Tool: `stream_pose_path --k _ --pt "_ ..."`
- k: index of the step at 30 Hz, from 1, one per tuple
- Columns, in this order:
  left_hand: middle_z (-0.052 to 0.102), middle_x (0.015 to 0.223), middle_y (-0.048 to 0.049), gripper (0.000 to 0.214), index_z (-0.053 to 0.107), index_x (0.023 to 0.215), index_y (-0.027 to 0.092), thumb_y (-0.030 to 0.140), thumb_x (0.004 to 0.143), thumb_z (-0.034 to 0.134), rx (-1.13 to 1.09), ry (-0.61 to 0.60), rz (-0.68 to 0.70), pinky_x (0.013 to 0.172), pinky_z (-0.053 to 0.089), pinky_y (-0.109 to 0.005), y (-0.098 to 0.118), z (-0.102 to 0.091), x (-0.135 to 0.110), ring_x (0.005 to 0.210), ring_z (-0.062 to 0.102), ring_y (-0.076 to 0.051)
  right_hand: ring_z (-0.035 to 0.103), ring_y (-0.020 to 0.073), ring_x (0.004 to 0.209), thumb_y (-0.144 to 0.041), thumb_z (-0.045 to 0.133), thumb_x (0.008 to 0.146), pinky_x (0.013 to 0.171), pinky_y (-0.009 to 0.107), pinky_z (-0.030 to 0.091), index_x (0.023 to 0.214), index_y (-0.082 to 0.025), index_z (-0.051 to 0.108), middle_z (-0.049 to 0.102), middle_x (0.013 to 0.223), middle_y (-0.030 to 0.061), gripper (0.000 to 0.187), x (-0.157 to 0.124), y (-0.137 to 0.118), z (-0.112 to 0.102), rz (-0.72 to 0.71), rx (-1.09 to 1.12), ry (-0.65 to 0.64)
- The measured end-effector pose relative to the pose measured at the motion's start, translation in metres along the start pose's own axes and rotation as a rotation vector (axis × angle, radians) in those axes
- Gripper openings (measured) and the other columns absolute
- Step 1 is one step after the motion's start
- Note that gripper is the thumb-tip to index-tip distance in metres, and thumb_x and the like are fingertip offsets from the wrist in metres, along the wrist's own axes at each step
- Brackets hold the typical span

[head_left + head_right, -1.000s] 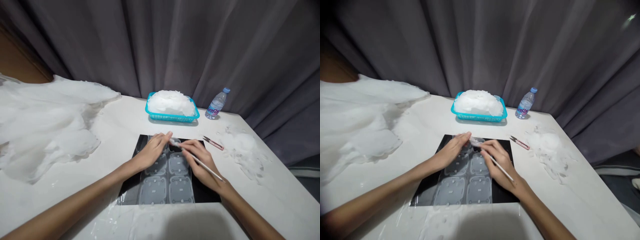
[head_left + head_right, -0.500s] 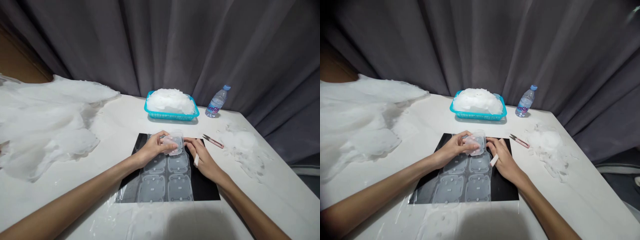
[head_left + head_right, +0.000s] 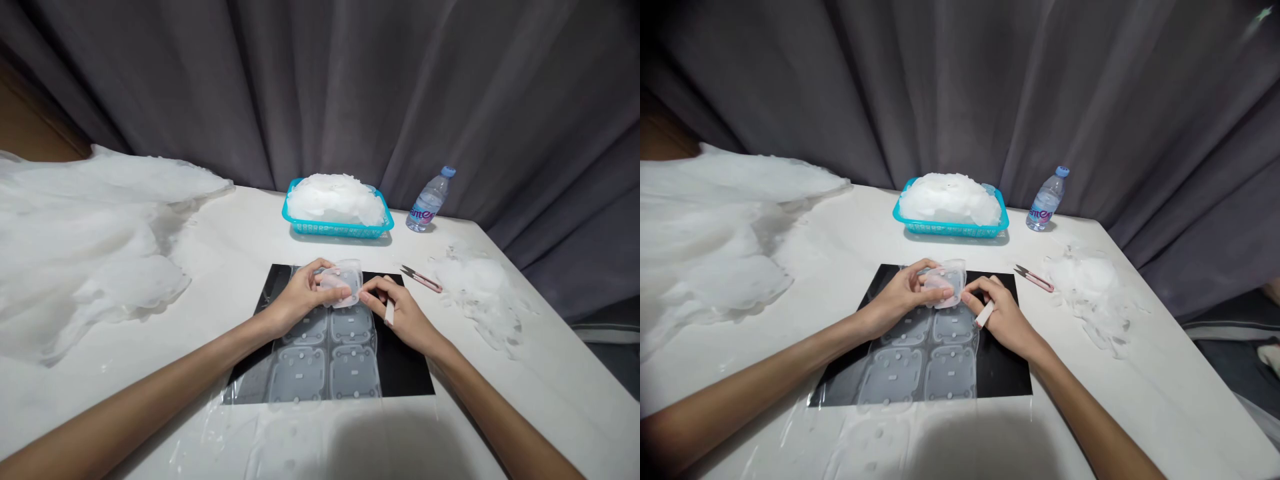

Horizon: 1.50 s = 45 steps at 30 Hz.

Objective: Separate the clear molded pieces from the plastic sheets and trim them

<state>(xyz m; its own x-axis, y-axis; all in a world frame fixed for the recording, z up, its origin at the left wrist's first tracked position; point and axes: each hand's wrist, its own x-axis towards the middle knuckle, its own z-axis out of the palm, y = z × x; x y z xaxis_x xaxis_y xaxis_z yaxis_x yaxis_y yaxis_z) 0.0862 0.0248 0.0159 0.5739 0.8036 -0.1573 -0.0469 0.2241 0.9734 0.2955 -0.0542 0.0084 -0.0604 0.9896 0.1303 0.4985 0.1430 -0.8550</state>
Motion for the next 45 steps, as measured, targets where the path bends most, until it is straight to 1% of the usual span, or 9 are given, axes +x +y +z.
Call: stream_pose_path --k 8,13,18,23,27,30,37,42,45 --pt "0.069 0.074 0.0048 0.05 0.059 0.1 0.019 0.032 0.067 0.095 -0.055 -0.009 -0.026 0.062 0.048 -0.02 0.001 0.005 -0.004 0.065 0.064 -0.011 0.05 0.0198 0.08 -0.031 0.064 0.098 0.075 0.033 0.04 0.09 -0.021 0.07 0.054 0.079 -0.0001 0.014 0.001 -0.002 0.002 -0.059 -0.067 0.016" --pt "0.076 0.096 -0.0039 0.055 0.066 0.111 0.015 0.028 0.066 0.096 -0.193 -0.01 -0.143 0.082 0.054 -0.025 -0.001 0.005 -0.006 0.085 0.072 -0.016 0.051 0.0219 0.086 -0.015 0.06 0.096 0.08 0.035 0.039 0.082 -0.022 0.06 0.063 0.084 0.0022 0.015 0.003 0.0 0.011 -0.236 -0.227 0.125" --pt "0.074 0.09 -0.0014 0.048 0.067 0.109 0.015 0.031 0.073 0.092 -0.091 -0.038 -0.082 0.072 0.052 -0.024 -0.002 0.002 -0.005 0.075 0.068 -0.014 0.05 0.0204 0.081 -0.025 0.065 0.098 0.075 0.033 0.04 0.087 -0.023 0.067 0.063 0.082 0.001 0.011 0.001 -0.001 0.003 -0.15 -0.075 0.083" --pt "0.073 0.096 -0.0023 0.048 0.064 0.11 0.016 0.034 0.074 0.091 -0.038 -0.064 -0.031 0.081 0.054 -0.028 -0.004 0.005 -0.005 0.084 0.069 -0.018 0.051 0.0195 0.081 -0.033 0.06 0.101 0.079 0.034 0.042 0.09 -0.022 0.069 0.062 0.083 0.0015 0.018 -0.001 -0.005 -0.004 -0.11 -0.021 0.084" --pt "0.072 0.104 -0.0045 0.04 0.066 0.112 0.017 0.044 0.087 0.079 0.124 -0.08 0.107 0.084 0.052 -0.031 -0.01 0.006 -0.005 0.095 0.068 -0.022 0.056 0.0187 0.085 -0.038 0.058 0.102 0.083 0.034 0.046 0.119 -0.02 0.067 0.065 0.099 0.0045 0.027 0.002 -0.002 0.001 -0.07 0.073 0.132" --pt "0.069 0.096 -0.0029 0.034 0.068 0.106 0.017 0.049 0.101 0.058 0.342 -0.076 0.205 0.076 0.048 -0.029 -0.011 0.005 -0.005 0.086 0.063 -0.019 0.057 0.0188 0.085 -0.039 0.059 0.101 0.081 0.033 0.047 0.134 -0.02 0.063 0.066 0.101 0.0052 0.039 0.01 -0.002 0.003 -0.076 0.076 0.142" --pt "0.063 0.071 0.0021 0.037 0.07 0.1 0.016 0.038 0.109 0.042 0.851 -0.08 0.389 0.059 0.043 -0.024 -0.012 0.006 -0.016 0.061 0.057 -0.014 0.062 0.0205 0.088 -0.035 0.069 0.095 0.081 0.031 0.044 0.082 -0.022 0.077 0.073 0.082 0.0016 0.02 0.038 -0.018 -0.003 -0.117 -0.066 -0.122" --pt "0.072 0.082 -0.0083 0.032 0.069 0.108 0.014 0.016 0.107 0.037 1.217 -0.045 0.829 0.071 0.055 -0.03 -0.03 0.016 -0.035 0.077 0.071 -0.021 0.062 0.0234 0.089 -0.028 0.056 0.1 0.083 0.034 0.043 0.083 -0.021 0.067 0.071 0.089 0.0063 0.022 0.045 0.002 0.005 -0.023 -0.251 0.14" --pt "0.068 0.074 -0.0034 0.027 0.066 0.099 0.016 0.021 0.108 0.041 1.167 -0.01 0.762 0.067 0.053 -0.028 -0.03 0.017 -0.036 0.068 0.068 -0.018 0.061 0.0261 0.095 -0.029 0.053 0.101 0.087 0.037 0.042 0.086 -0.021 0.065 0.071 0.094 0.0089 0.021 0.045 0.016 0.003 0.005 -0.268 0.166"
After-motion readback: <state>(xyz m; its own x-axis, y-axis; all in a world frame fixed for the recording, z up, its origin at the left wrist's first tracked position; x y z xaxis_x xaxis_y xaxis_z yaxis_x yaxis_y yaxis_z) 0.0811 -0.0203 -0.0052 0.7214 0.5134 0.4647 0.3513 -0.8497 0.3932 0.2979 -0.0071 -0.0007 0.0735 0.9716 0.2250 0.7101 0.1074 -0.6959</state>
